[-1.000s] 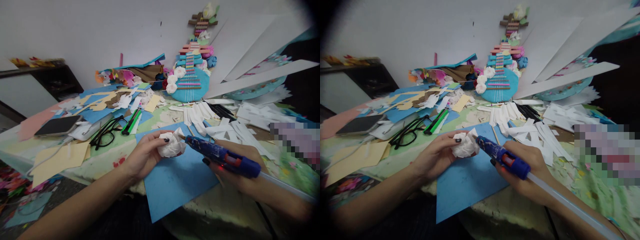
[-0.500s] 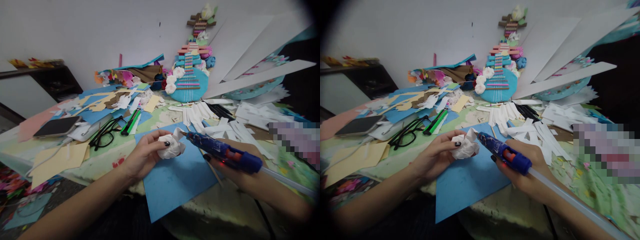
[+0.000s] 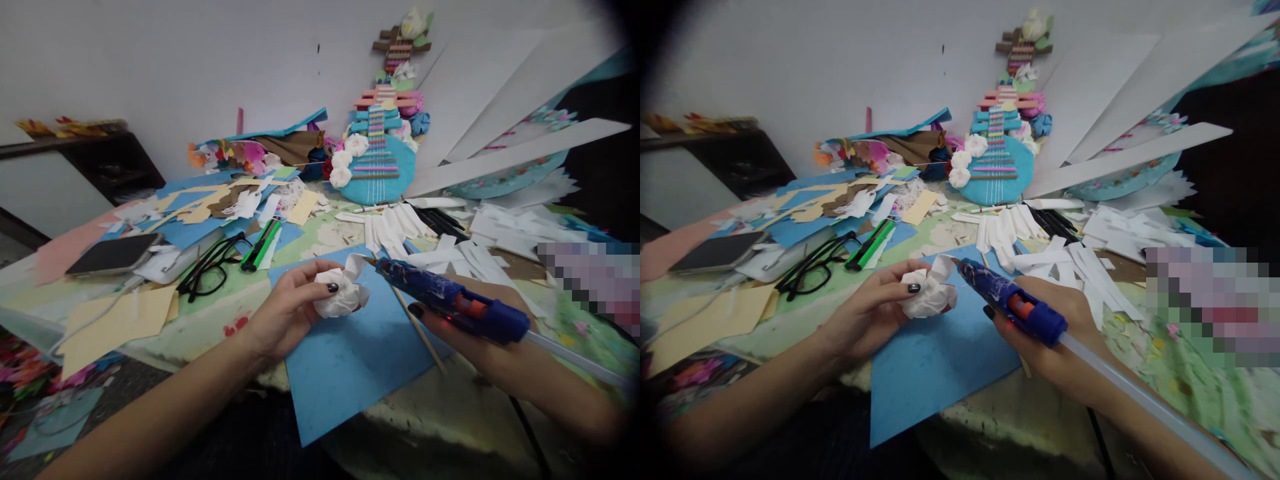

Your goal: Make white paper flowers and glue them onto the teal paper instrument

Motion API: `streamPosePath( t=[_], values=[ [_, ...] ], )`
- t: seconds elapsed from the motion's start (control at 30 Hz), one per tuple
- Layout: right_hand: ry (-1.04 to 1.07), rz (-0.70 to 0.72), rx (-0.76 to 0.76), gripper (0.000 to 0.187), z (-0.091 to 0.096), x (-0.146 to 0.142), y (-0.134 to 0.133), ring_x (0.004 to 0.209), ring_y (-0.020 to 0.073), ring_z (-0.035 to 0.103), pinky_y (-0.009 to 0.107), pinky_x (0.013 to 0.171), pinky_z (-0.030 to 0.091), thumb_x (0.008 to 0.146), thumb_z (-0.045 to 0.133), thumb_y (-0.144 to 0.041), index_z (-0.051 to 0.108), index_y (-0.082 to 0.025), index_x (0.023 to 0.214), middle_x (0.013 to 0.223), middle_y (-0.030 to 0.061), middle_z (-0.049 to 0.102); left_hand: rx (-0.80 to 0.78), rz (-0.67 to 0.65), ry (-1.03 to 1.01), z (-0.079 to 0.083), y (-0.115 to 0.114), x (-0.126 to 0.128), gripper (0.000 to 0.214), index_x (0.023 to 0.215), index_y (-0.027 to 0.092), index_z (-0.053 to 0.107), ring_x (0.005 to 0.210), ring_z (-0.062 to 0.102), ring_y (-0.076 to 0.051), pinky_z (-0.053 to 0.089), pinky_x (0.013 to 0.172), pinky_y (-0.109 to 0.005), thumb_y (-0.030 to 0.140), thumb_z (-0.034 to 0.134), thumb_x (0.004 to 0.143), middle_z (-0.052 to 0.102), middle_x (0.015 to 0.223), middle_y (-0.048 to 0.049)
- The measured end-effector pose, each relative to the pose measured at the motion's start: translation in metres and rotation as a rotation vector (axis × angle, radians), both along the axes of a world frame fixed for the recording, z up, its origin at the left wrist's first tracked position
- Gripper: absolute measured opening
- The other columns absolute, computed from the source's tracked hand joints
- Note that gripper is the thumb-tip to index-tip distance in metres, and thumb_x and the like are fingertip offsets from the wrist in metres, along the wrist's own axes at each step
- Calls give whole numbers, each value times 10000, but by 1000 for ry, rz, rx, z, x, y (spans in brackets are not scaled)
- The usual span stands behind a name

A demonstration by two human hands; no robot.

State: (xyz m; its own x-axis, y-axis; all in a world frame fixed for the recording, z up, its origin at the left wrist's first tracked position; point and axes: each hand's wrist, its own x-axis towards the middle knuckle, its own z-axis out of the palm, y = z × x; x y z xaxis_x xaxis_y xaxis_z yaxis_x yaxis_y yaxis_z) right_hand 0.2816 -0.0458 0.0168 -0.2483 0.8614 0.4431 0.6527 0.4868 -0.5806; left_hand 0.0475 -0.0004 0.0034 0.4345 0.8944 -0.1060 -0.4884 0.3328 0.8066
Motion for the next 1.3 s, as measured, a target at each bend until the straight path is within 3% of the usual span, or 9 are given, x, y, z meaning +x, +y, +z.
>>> streamPosePath(
  t=[0.17, 0.27, 0.43, 0.7, 0.83, 1.1, 1.3],
  values=[
    [-58, 61, -22, 82, -1, 3, 1, 525, 125, 488, 273, 480, 376, 870, 545, -286, 598, -230, 895, 633, -21, 567, 16, -17, -23, -1, 1, 1, 266, 935, 110, 628, 789, 690, -209, 513, 761, -311, 95, 672, 673, 686, 874, -66],
    [-84, 93, -19, 85, -2, 4, 2, 580, 134, 530, 269, 506, 395, 867, 554, -291, 576, -223, 822, 681, -8, 587, 20, -16, -37, -1, 1, 1, 265, 935, 106, 628, 769, 687, -199, 522, 750, -307, 94, 673, 674, 690, 871, -69],
    [-99, 106, -36, 188, -1, 3, 0, 523, 113, 439, 274, 493, 330, 872, 542, -298, 486, -217, 712, 601, -33, 478, 14, 3, -23, -2, 1, 0, 278, 939, 104, 624, 756, 662, -171, 529, 739, -295, 95, 684, 668, 676, 884, -72],
    [-74, 125, -3, 174, 3, 3, -3, 509, 124, 399, 282, 485, 289, 853, 560, -278, 471, -225, 713, 596, -26, 455, 70, -45, -24, 0, -1, 0, 287, 1023, 152, 641, 862, 652, -228, 536, 833, -462, 91, 597, 746, 649, 1026, -91],
    [-81, 146, 35, 156, 3, 2, -4, 515, 121, 407, 278, 489, 301, 837, 568, -264, 478, -218, 718, 600, -25, 457, 51, -54, -73, 1, -1, 2, 286, 996, 145, 684, 847, 655, -224, 540, 834, -491, 71, 546, 758, 666, 981, -91],
    [-122, 189, 103, 108, 3, 2, -4, 529, 120, 407, 276, 501, 299, 816, 561, -196, 477, -221, 753, 627, -22, 442, 52, -19, -11, 1, 0, 1, 217, 933, 132, 680, 765, 667, -215, 547, 775, -417, 102, 562, 753, 682, 897, -85],
    [-131, 219, 128, 93, 2, 3, -4, 548, 135, 425, 278, 509, 317, 795, 578, -172, 497, -217, 811, 654, -10, 460, 76, -35, -19, 1, -1, 2, 259, 973, 147, 668, 799, 646, -208, 553, 784, -430, 73, 514, 777, 672, 937, -85]
  ],
)
